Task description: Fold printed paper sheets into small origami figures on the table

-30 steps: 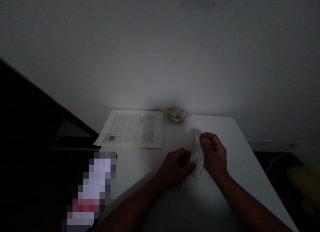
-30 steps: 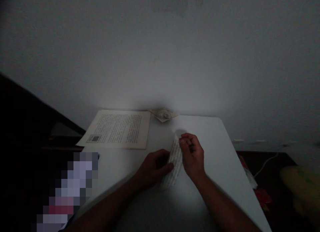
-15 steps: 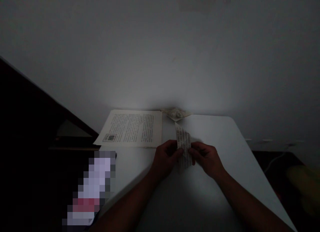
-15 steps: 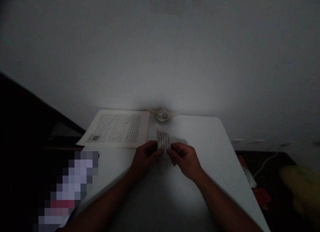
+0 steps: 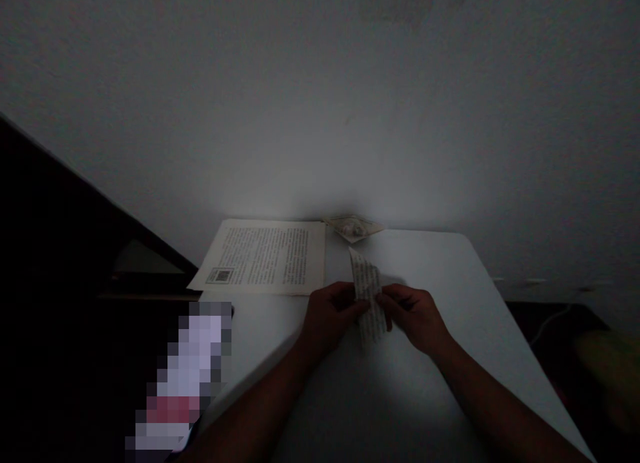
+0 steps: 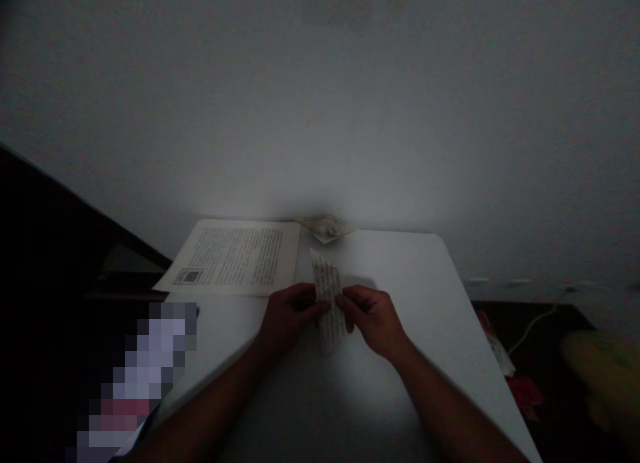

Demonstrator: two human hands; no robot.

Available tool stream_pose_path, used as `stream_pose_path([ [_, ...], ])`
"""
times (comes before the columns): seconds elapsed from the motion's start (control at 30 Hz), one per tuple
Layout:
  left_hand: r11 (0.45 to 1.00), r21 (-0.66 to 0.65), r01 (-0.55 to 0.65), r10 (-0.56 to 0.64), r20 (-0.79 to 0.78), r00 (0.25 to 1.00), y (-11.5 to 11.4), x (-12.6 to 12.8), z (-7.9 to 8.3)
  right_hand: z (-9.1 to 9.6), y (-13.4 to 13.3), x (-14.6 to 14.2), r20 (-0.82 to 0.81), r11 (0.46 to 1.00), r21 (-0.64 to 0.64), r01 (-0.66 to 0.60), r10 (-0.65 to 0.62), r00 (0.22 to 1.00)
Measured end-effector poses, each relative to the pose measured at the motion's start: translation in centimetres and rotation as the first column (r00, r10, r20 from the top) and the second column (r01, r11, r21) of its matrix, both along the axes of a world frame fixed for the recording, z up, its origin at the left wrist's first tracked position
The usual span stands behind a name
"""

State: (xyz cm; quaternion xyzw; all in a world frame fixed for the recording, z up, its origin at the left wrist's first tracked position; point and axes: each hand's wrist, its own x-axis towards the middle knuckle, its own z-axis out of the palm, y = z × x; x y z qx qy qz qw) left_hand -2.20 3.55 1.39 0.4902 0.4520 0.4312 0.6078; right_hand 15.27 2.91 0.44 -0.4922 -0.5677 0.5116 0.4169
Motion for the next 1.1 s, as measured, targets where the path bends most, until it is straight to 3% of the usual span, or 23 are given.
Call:
stream_pose_path([
  [0.13, 1.000, -0.018, 0.005, -0.005, 0.027, 1.000, 0.0, -0.1, 0.1, 0.1, 0.0, -0.1, -0.018, 1.000, -0.008, -0.004, 0.004, 1.000],
  [0.3, 1.000, -0.018, -0.005, 0.006, 0.017, 1.000, 0.1, -0.2, 0.3, 0.3, -0.1, -0.4, -0.015, 0.997, -0.001, 0.081, -0.081, 0.997],
  [0.53, 1.000, 0.013, -0.022, 0.021, 0.092, 0.996, 0.2, -0.2, 0.2, 1.0, -0.4, -0.3, 0.167, 0.949, 0.296, 0.106, -0.160, 0.973],
  [0.7, 0.998, 0.043, -0.048, 0.045, 0.080, 0.996, 0.2, -0.1, 0.4, 1.0, -0.5, -0.3, 0.241, 0.921, 0.388, 0.041, -0.144, 0.960],
  [0.8, 0.999, 0.044, -0.024, 0.021, 0.057, 0.998, 0.3, -0.3, 0.2, 1.0, -0.4, -0.3, 0.224, 0.864, 0.503, 0.037, -0.171, 0.959],
  [0.87, 0.991, 0.123, -0.057, 0.049, 0.071, 0.996, 0.4, -0.5, -0.1, 1.2, -0.3, -0.3, 0.222, 0.804, 0.593, 0.037, -0.208, 0.953],
  [0.93, 0.938, 0.303, -0.166, 0.159, 0.046, 0.986, 0.5, -1.0, -0.3, 1.5, -0.2, -0.1, 0.254, 0.757, 0.653, 0.029, -0.255, 0.933],
  [1.0, 0.818, 0.515, -0.257, 0.347, -0.086, 0.934, 0.6, -1.4, -0.4, 1.7, -0.1, 0.3, 0.296, 0.734, 0.678, 0.027, -0.307, 0.904],
  [1.03, 0.753, 0.602, -0.265, 0.436, -0.155, 0.887, 0.6, -1.7, -0.4, 1.8, 0.0, 0.4, 0.318, 0.730, 0.683, 0.022, -0.325, 0.891],
  [1.1, 0.659, 0.735, -0.161, 0.515, -0.285, 0.808, 0.6, -2.0, -0.2, 1.7, 0.1, 0.7, 0.357, 0.720, 0.694, 0.001, -0.346, 0.867],
])
